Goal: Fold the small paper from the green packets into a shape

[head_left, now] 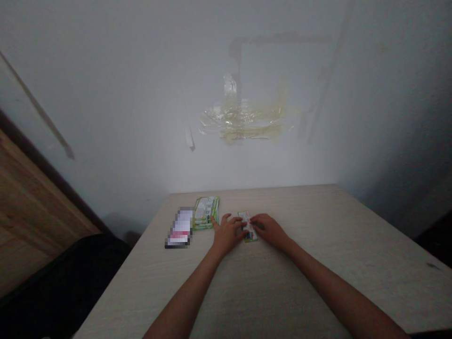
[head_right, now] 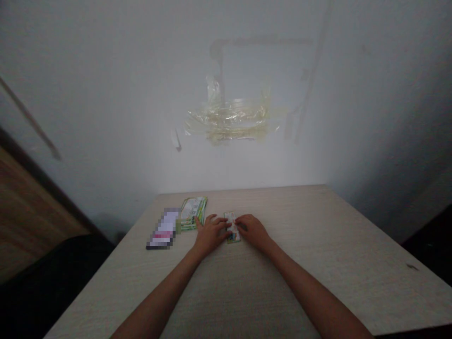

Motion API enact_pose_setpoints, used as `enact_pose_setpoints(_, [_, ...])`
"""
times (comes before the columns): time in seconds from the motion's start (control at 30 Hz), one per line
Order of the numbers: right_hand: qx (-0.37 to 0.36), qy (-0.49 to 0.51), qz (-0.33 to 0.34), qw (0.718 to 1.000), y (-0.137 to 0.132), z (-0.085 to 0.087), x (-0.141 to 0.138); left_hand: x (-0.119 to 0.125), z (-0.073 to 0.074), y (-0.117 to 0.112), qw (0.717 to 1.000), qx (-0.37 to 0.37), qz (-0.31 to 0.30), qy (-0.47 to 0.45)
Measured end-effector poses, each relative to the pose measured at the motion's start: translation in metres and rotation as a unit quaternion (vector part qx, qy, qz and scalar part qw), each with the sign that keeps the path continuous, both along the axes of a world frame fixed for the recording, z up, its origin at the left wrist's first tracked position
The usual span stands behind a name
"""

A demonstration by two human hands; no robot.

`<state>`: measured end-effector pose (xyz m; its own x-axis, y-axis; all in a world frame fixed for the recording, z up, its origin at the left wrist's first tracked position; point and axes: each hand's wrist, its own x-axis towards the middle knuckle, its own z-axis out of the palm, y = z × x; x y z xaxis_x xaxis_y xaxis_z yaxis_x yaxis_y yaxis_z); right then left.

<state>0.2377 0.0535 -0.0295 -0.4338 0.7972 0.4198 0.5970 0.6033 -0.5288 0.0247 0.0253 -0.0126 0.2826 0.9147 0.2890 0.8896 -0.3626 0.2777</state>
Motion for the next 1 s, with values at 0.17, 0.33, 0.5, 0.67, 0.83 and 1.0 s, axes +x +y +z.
enact_pose_setpoints(0.17, [0.006,0.003,0.003,1.000,0.000,0.000,0.000,0.000,-0.001,-0.001,1.000,0.009,0.002,-0.001])
enact_pose_setpoints(0.33, [0.009,0.008,0.006,1.000,-0.002,0.000,0.000,-0.002,-0.001,-0.002,1.000,0.005,0.001,0.008])
enact_pose_setpoints(0.5, [0.001,0.002,0.012,1.000,-0.002,0.002,0.001,-0.002,0.001,-0.003,1.000,-0.006,0.006,0.028])
enact_pose_setpoints(0.67, [-0.003,-0.003,0.016,1.000,-0.003,0.005,0.002,-0.002,0.003,-0.005,1.000,-0.010,0.002,0.027])
enact_pose_setpoints(0.83, [-0.008,-0.013,0.022,1.000,-0.003,0.007,0.004,-0.001,0.004,-0.006,0.999,-0.022,0.004,0.030])
enact_pose_setpoints(1.0, [-0.014,-0.014,0.039,0.999,-0.004,0.010,0.006,-0.001,0.002,-0.006,0.999,-0.015,0.007,0.037])
